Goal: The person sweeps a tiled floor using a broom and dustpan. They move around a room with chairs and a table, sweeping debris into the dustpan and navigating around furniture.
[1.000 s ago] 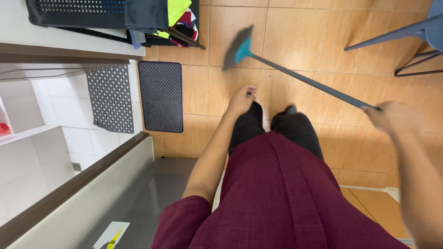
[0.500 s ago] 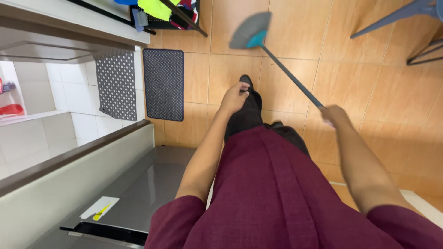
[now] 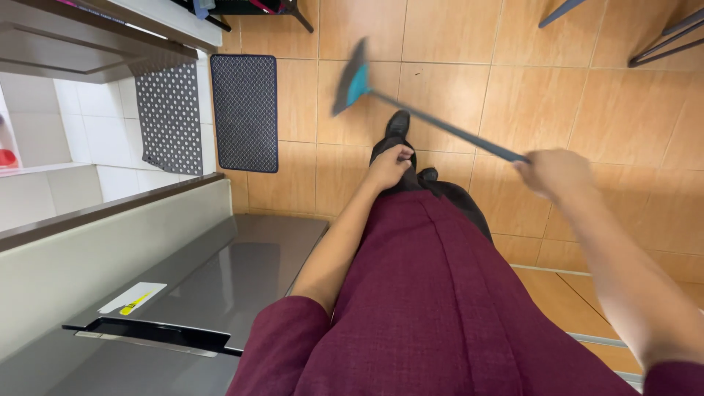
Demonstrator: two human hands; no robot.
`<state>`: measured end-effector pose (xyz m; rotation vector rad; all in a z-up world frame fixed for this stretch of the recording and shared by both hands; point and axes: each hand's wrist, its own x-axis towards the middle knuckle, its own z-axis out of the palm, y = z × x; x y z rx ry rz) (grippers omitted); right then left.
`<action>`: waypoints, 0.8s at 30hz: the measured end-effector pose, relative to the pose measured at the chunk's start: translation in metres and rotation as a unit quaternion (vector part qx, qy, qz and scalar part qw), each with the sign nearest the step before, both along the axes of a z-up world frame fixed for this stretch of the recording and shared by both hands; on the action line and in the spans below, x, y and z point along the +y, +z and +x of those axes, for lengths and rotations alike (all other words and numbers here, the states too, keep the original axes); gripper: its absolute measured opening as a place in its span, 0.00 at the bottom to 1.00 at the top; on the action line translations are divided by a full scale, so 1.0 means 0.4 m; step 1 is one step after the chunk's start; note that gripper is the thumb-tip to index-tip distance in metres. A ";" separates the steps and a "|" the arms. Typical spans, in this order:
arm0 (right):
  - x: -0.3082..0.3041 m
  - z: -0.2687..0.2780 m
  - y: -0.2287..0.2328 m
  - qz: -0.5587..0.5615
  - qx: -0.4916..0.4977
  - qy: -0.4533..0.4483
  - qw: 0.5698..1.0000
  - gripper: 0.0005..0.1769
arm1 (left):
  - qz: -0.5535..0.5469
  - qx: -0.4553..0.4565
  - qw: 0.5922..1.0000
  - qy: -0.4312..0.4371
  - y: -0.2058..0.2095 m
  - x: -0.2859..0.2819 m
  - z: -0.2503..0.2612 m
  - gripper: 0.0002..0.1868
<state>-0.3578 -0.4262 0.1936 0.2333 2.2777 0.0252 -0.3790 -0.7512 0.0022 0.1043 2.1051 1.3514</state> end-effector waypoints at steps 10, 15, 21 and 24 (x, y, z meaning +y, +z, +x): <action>-0.294 -0.023 -0.516 -0.052 0.028 0.123 0.991 0.21 | 0.007 0.002 0.996 0.083 0.004 -0.087 0.051 0.14; 0.091 -0.051 -0.518 0.024 -0.035 0.010 0.999 0.21 | 0.034 -0.009 0.988 0.152 -0.006 -0.186 0.153 0.14; 0.285 -0.230 -0.264 0.194 0.003 0.014 0.981 0.30 | 0.018 -0.006 0.984 0.179 -0.096 -0.288 0.215 0.15; 0.383 -0.325 -0.351 0.203 0.068 0.097 0.972 0.28 | -0.031 0.004 0.984 0.174 -0.013 -0.299 0.164 0.15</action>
